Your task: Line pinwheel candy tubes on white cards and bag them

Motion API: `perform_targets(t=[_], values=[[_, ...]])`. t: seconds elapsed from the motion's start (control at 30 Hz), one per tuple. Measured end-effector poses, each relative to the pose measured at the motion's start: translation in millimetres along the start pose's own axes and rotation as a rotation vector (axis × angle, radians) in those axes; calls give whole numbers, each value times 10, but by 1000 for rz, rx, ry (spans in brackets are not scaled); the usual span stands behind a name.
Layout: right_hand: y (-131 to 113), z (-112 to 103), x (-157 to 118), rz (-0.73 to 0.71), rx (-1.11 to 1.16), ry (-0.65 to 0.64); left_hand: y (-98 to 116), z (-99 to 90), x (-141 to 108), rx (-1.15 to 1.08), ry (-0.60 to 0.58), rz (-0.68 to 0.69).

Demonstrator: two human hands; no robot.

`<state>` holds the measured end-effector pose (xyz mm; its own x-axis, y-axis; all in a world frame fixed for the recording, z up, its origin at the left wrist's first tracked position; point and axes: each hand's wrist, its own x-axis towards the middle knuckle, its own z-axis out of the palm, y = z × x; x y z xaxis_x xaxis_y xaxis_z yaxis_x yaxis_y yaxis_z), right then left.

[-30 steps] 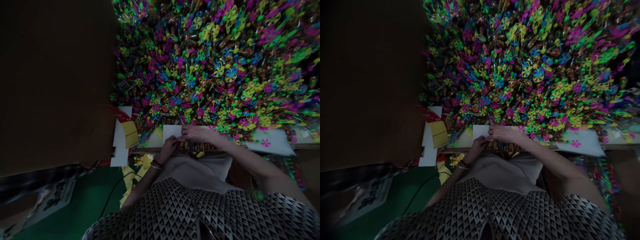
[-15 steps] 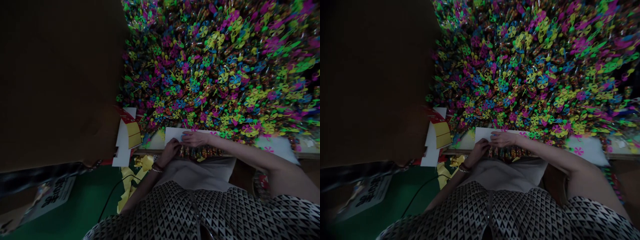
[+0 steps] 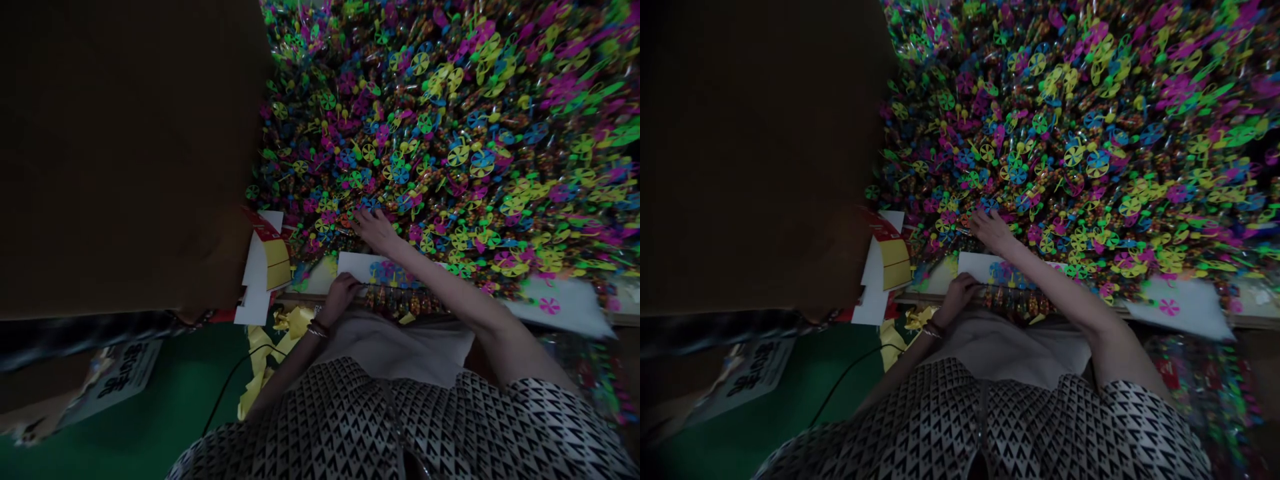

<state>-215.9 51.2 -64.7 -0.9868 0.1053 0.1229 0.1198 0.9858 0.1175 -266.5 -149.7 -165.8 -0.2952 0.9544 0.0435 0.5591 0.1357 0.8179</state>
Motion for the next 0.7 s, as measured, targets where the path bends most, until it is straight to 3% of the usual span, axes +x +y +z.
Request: perform_targets(t=[0.13, 0.33, 0.47, 0.6, 0.7], values=[[81, 36, 150, -35, 45, -25, 9, -12, 7, 3, -3, -4], [219, -84, 14, -70, 127, 5, -5, 0, 7, 10, 15, -14], [1, -68, 58, -18, 110, 22, -28, 17, 10, -5, 26, 3], [-270, 103, 248, 136, 37, -35, -27, 16, 15, -9, 35, 12], [-339, 192, 340, 211, 26, -52, -11, 7, 15, -6, 42, 6]])
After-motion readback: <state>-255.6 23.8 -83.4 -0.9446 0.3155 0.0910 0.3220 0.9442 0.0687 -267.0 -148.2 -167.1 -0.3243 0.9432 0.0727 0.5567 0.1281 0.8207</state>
